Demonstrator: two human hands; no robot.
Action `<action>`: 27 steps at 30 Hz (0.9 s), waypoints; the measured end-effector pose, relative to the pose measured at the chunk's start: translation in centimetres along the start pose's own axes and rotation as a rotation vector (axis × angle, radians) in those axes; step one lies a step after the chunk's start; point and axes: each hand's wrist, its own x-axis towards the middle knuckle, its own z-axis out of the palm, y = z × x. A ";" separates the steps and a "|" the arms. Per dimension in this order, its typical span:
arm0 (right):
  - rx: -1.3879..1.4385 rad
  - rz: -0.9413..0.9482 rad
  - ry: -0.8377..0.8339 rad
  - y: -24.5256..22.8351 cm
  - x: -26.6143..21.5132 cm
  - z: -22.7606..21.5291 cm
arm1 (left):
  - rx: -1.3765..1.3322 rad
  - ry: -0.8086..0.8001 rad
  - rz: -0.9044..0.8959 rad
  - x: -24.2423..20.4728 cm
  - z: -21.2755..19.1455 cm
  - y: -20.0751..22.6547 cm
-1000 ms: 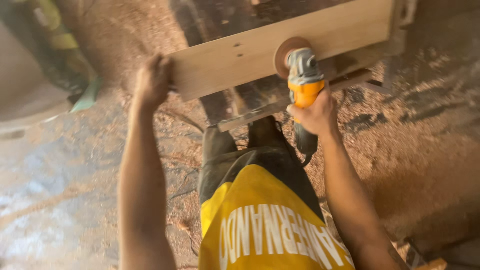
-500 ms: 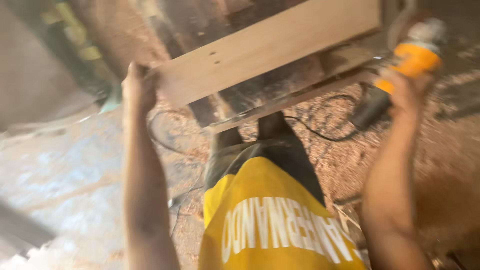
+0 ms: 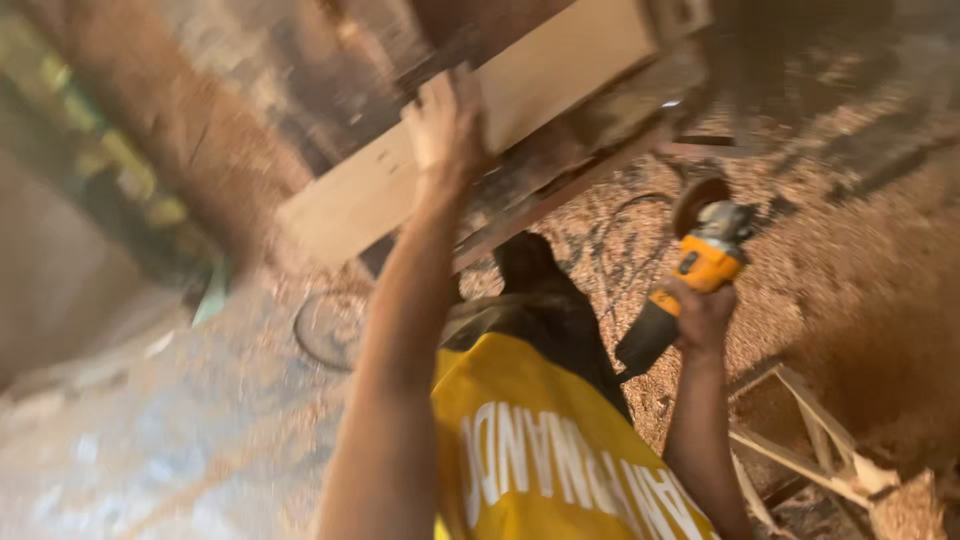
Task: The person uses an angle grinder with a sanding disc to smooth the surface of a wooden plank. They hold the plank with one hand and move the grinder back and forth along its length, generating sawdust.
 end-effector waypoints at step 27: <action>-0.042 -0.154 -0.542 -8.8 14.5 1.2 | -0.936 0.139 -1.064 -9.3 0.4 8.7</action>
